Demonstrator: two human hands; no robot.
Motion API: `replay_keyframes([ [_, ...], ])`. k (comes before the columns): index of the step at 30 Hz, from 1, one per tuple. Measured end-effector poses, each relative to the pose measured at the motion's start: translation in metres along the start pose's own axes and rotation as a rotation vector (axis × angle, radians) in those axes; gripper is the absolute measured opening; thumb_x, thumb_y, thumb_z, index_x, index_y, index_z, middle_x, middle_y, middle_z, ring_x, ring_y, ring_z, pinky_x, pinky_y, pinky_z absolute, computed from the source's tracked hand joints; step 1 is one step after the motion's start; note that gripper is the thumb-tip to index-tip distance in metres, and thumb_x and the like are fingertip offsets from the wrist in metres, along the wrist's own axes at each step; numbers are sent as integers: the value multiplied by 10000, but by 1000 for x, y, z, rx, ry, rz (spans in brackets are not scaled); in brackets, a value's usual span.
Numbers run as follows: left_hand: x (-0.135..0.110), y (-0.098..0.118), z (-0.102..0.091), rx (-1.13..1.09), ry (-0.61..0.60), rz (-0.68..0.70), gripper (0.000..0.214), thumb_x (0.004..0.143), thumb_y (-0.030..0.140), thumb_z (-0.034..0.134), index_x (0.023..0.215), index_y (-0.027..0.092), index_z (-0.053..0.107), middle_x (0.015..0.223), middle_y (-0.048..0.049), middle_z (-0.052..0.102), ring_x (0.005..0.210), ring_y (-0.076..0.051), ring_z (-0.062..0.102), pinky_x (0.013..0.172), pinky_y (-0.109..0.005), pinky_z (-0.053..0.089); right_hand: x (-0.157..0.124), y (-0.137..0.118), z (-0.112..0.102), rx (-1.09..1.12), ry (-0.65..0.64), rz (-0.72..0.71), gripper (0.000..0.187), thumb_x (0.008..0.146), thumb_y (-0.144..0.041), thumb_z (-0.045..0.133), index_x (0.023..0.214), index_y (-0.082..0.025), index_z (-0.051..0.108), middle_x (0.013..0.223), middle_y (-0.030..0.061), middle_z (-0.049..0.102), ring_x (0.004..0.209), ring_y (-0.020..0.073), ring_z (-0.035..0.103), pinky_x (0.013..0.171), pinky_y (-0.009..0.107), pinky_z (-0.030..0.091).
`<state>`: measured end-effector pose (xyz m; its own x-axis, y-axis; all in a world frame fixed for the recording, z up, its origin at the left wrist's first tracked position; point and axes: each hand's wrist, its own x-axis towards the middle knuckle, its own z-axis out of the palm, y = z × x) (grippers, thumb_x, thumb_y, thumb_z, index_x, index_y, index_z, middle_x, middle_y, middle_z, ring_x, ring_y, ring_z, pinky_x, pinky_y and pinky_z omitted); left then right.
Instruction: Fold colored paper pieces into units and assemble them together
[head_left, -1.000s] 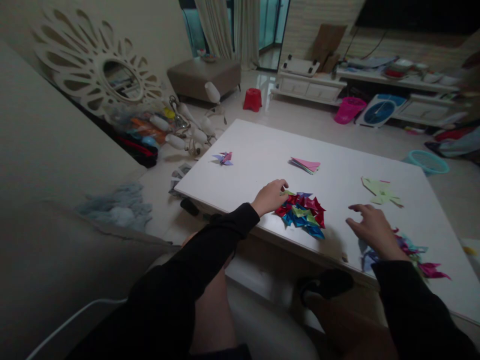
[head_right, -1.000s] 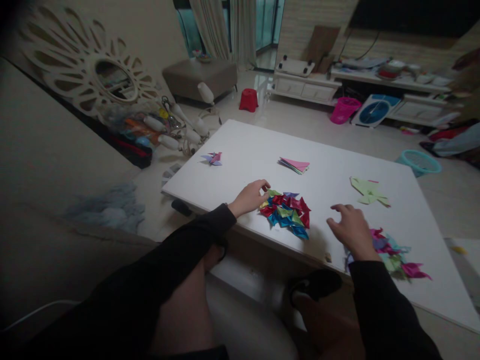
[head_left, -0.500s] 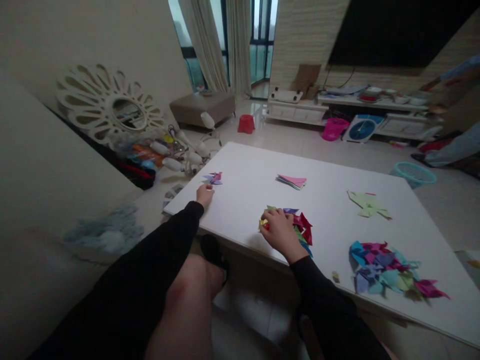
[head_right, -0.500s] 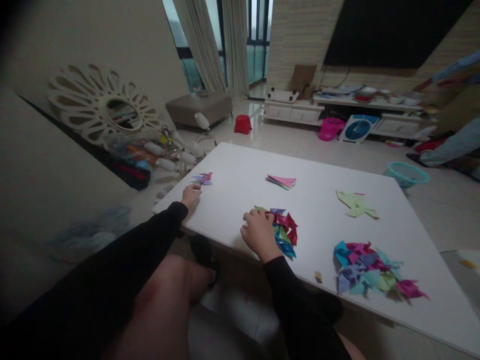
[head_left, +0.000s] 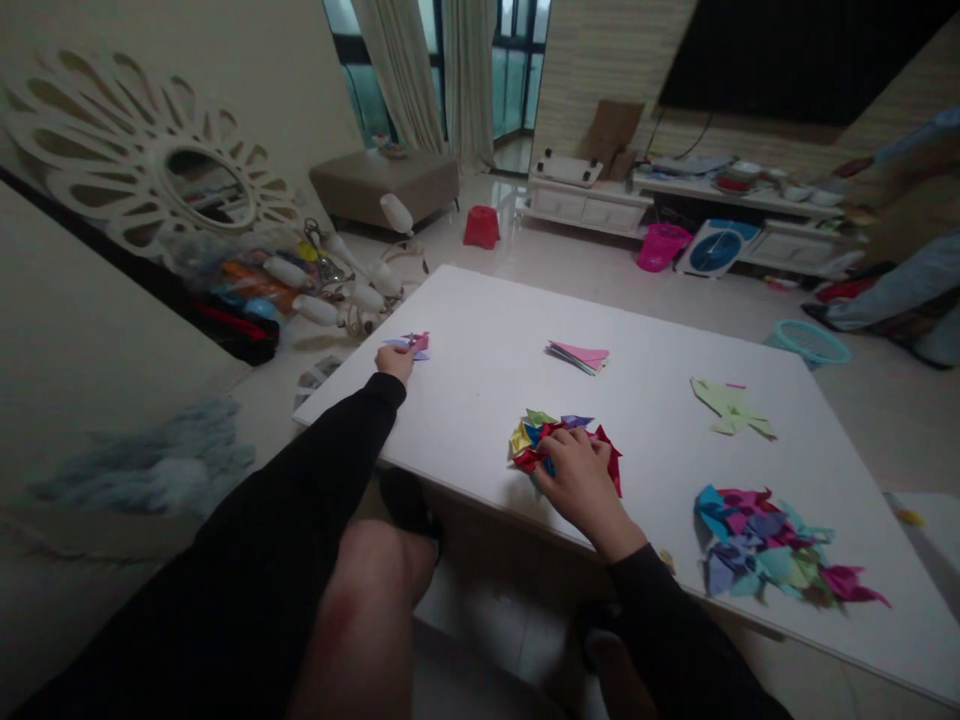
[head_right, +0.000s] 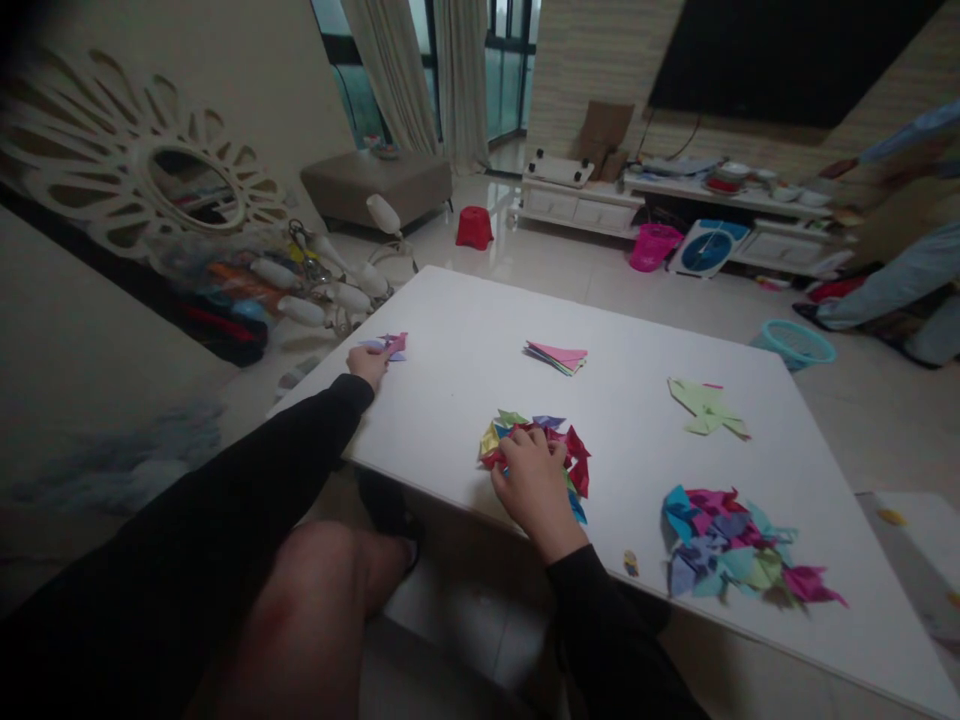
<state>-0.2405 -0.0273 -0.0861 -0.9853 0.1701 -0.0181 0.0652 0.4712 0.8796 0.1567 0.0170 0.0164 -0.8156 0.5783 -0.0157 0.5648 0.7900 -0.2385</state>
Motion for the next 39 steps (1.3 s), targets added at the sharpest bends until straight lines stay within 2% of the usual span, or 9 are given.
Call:
replay_keyframes([
  [8, -59, 53, -3, -85, -260, 114, 87, 776, 212, 681, 733, 146, 642, 812, -89, 736, 694, -148, 643, 611, -245, 500, 5, 1, 4, 65, 41, 1, 168, 934, -323, 559, 928, -224, 694, 1125, 95, 705, 1123, 296, 525, 880, 425, 314],
  [10, -91, 75, -11, -87, -421, 223, 79, 744, 193, 700, 695, 144, 663, 804, -78, 743, 696, -147, 644, 647, -253, 500, 8, 9, 1, 95, 62, 37, 178, 923, -326, 563, 941, -227, 710, 1105, 91, 715, 1101, 290, 538, 868, 412, 307],
  [13, -154, 104, -28, 106, -904, 640, 89, 744, 235, 720, 745, 146, 713, 780, -63, 743, 732, -170, 653, 704, -276, 490, 12, 28, -8, 137, 96, 153, 197, 902, -317, 563, 953, -225, 730, 1050, 83, 730, 1061, 281, 559, 848, 393, 301],
  [17, -235, 123, -44, 229, -1120, 800, 56, 762, 192, 673, 784, 151, 704, 786, -48, 735, 725, -164, 646, 672, -260, 454, 8, 53, -18, 200, 170, 281, 245, 886, -243, 510, 969, -222, 739, 1094, 74, 743, 1091, 276, 580, 860, 389, 306],
  [20, -267, 122, -41, 223, -1225, 818, 26, 761, 165, 653, 761, 153, 675, 723, -19, 694, 676, -146, 602, 632, -251, 413, -2, 61, -22, 219, 200, 330, 282, 893, -223, 476, 984, -217, 743, 1110, 82, 749, 1090, 273, 600, 887, 397, 322],
  [25, -257, 108, -24, 311, -1314, 895, 57, 798, 198, 662, 768, 150, 663, 701, -2, 644, 651, -136, 550, 617, -249, 375, -20, 71, -25, 197, 106, 228, 282, 939, -238, 464, 988, -237, 742, 1074, 68, 760, 1079, 268, 620, 918, 402, 355],
  [32, -210, 97, -14, 328, -1056, 1088, 68, 879, 178, 603, 883, 175, 671, 889, -56, 682, 788, -177, 596, 740, -295, 436, -13, 86, -28, 81, -74, 116, 193, 927, -251, 566, 986, -217, 746, 1067, 81, 748, 1008, 246, 628, 829, 330, 398],
  [37, -209, 96, -18, 162, -973, 1123, 118, 889, 100, 561, 867, 185, 640, 907, -44, 646, 781, -160, 589, 740, -291, 454, -2, 69, -19, 69, -43, -10, 377, 839, -360, 760, 1179, -204, 706, 1152, 96, 712, 1062, 246, 588, 850, 318, 412],
  [39, -212, 98, -20, 118, -950, 1123, 126, 885, 82, 565, 866, 185, 635, 904, -44, 641, 798, -161, 594, 741, -291, 459, 0, 63, -16, 61, -33, -14, 338, 859, -345, 752, 1166, -207, 724, 1160, 98, 716, 1058, 231, 586, 869, 313, 416],
])
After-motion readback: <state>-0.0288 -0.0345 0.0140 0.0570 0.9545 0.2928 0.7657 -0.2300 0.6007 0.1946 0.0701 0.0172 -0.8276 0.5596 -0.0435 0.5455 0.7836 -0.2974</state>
